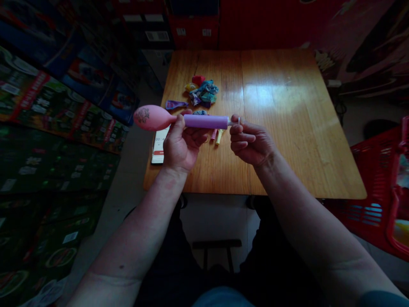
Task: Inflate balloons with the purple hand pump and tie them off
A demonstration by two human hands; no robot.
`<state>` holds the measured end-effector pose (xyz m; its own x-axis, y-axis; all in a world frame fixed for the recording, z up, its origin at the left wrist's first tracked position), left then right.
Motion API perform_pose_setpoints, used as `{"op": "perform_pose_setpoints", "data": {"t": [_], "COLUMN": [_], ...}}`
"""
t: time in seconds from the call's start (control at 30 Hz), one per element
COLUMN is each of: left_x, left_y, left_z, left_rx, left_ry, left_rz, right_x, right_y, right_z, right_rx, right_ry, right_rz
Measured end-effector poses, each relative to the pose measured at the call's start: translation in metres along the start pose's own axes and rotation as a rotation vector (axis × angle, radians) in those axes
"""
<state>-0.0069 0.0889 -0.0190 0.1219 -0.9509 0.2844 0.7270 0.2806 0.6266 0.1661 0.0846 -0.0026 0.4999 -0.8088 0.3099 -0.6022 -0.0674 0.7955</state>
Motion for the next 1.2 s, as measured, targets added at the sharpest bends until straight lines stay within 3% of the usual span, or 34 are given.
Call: {"op": "perform_pose_setpoints", "data": {"t": [0.17, 0.37, 0.6, 0.7, 0.9, 1.07, 1.2], "left_x": [0.002, 0.010, -0.010, -0.008, 0.005, -0.002, -0.004], "left_y": [-0.005, 0.012, -0.016, -0.016, 0.006, 0.000, -0.009], "left_z": [0.011, -0.010, 0.020, 0.022, -0.008, 0.005, 0.019], "left_rx": [0.000, 0.001, -0.066, -0.063, -0.071, -0.064, -0.037], "left_ry": [0.068, 0.009, 0.100, 0.123, 0.018, 0.049, 0.103], "left_rz": [0.040, -0.053, 0.011, 0.004, -0.071, -0.028, 0.036], "right_x": [0.008, -0.007, 0.007, 0.006, -0.010, -0.004, 0.005], "right_y": [-0.012, 0.001, -0.014, -0.021, -0.010, -0.005, -0.006], "right_z": [-0.018, 0.007, -0.017, -0.012, 0.013, -0.003, -0.022], "right_rx": [0.066, 0.046, 0.188, 0.202, 0.027, 0.052, 0.109], "right_ry": [-0.058, -0.052, 0.000, 0.014, -0.023, -0.044, -0.108], "right_rz": [0.029, -0.093, -0.007, 0.075, -0.009, -0.128, -0.139]}}
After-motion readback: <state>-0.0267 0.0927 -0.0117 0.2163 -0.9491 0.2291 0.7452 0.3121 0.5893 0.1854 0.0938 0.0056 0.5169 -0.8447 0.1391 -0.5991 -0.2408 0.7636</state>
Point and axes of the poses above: each hand's wrist, its own x-axis away from the middle knuckle, its own y-axis out of the palm, z = x × y, the point moved 10 cm from there along -x, towards the middle knuckle, and after that the axes turned 1 degree about y, right-handed, at the moved point
